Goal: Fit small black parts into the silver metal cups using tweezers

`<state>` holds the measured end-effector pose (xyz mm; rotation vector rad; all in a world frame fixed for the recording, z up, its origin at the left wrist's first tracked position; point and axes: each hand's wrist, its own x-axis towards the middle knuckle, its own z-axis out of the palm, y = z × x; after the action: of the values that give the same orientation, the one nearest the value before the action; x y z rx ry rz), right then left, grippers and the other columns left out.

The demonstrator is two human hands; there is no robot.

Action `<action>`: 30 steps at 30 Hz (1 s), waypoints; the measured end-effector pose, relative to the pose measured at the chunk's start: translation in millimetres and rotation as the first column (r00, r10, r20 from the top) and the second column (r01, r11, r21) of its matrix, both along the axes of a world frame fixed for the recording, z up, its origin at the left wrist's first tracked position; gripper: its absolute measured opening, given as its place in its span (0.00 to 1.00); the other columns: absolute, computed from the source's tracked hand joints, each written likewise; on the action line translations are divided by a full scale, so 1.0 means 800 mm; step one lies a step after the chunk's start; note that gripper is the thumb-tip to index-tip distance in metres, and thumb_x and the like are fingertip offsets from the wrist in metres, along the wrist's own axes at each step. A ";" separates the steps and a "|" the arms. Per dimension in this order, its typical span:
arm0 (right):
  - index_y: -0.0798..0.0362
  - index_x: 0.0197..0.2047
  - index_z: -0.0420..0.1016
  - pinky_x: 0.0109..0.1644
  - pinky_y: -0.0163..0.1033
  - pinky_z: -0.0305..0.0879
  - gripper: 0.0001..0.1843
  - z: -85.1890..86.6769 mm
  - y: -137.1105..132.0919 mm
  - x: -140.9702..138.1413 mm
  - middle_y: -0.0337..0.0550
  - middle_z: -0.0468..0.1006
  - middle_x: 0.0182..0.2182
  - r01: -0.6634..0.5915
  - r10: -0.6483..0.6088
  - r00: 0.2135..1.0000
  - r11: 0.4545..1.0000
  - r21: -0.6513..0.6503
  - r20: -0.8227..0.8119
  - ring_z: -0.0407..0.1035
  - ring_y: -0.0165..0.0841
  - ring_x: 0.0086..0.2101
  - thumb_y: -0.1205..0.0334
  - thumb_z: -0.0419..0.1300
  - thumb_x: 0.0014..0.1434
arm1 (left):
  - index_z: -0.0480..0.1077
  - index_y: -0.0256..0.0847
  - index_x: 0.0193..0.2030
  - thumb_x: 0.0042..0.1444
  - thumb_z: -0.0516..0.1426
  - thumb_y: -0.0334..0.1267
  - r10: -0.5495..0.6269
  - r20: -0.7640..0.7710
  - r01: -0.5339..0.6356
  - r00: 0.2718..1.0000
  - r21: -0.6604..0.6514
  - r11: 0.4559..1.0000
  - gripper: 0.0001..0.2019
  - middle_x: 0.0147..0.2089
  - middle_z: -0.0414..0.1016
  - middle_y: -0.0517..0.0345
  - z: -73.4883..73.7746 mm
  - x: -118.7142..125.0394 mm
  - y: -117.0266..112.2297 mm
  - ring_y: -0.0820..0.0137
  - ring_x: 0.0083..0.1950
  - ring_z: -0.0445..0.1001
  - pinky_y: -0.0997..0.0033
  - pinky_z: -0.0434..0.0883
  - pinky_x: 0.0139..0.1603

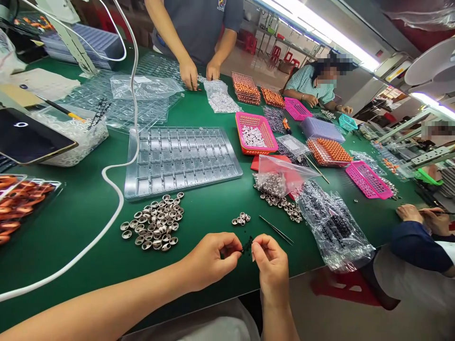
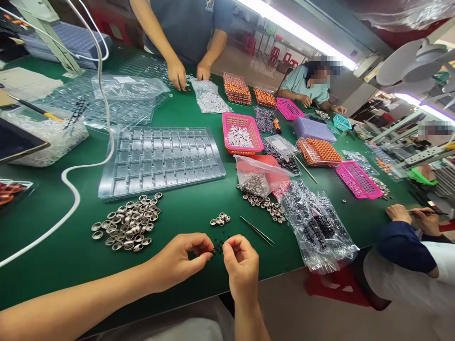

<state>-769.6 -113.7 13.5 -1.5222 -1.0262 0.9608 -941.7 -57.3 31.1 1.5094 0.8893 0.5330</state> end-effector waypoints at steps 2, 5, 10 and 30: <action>0.53 0.31 0.73 0.27 0.33 0.59 0.16 0.000 0.000 0.000 0.36 0.68 0.23 0.005 -0.005 1.000 1.000 -0.007 0.003 0.60 0.27 0.24 0.49 0.63 0.59 | 0.73 0.38 0.32 0.55 0.55 0.38 -0.005 0.001 0.005 1.000 -0.011 1.000 0.07 0.29 0.73 0.59 0.000 0.000 0.000 0.71 0.32 0.68 0.71 0.66 0.35; 0.53 0.31 0.73 0.27 0.32 0.58 0.14 -0.005 -0.001 0.002 0.36 0.68 0.24 0.005 -0.008 0.998 0.999 -0.044 -0.070 0.59 0.26 0.24 0.50 0.64 0.59 | 0.73 0.37 0.33 0.54 0.56 0.39 -0.013 0.020 0.015 1.000 -0.114 0.993 0.08 0.29 0.73 0.60 0.000 0.000 0.002 0.71 0.31 0.67 0.71 0.64 0.34; 0.53 0.31 0.74 0.28 0.32 0.54 0.12 -0.014 0.002 0.004 0.34 0.66 0.23 -0.056 0.035 0.938 0.997 -0.053 -0.345 0.56 0.24 0.24 0.54 0.67 0.56 | 0.71 0.36 0.33 0.48 0.61 0.40 -0.008 0.201 0.104 0.980 -0.475 0.874 0.09 0.28 0.74 0.61 -0.004 0.002 0.009 0.73 0.29 0.69 0.72 0.66 0.33; 0.52 0.32 0.72 0.31 0.34 0.58 0.08 -0.008 0.010 0.033 0.37 0.69 0.27 -0.154 0.136 0.913 0.988 0.017 0.385 0.61 0.27 0.26 0.60 0.58 0.64 | 0.70 0.37 0.32 0.47 0.62 0.44 0.154 0.174 -0.062 0.973 -0.447 0.892 0.12 0.29 0.73 0.61 -0.011 0.001 0.025 0.73 0.28 0.68 0.71 0.67 0.33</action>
<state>-743.0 -105.6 7.0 -1.6499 -1.4480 0.7446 -941.0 -37.1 22.3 0.9780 0.8660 0.5169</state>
